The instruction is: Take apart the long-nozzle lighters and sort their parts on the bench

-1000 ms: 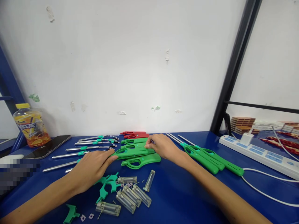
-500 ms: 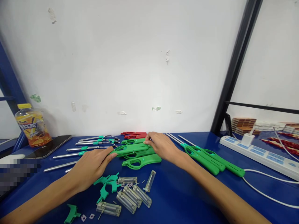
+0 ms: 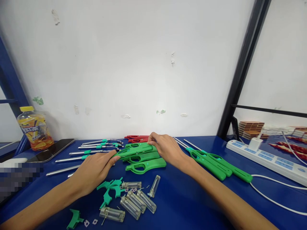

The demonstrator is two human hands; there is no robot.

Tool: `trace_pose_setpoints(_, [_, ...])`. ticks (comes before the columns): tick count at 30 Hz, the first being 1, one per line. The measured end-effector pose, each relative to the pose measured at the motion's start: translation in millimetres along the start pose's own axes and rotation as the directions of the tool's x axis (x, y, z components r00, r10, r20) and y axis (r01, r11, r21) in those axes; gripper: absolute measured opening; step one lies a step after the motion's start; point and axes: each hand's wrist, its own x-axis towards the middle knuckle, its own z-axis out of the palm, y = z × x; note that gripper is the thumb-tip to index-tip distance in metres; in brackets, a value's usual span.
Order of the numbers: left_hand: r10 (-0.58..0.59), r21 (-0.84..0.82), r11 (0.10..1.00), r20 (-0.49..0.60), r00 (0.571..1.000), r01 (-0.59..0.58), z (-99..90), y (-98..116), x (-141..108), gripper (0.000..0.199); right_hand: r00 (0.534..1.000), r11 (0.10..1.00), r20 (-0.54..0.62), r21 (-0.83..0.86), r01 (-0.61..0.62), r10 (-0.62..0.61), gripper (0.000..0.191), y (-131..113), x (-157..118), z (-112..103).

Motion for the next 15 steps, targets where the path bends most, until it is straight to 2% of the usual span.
trace_pose_setpoints(15, [0.002, -0.006, 1.0, -0.028, 1.0, -0.002, -0.8, 1.4, 0.4, 0.051, 1.0, 1.0, -0.016, 0.011, -0.008, 0.009, 0.015, -1.3, -1.0, 2.9])
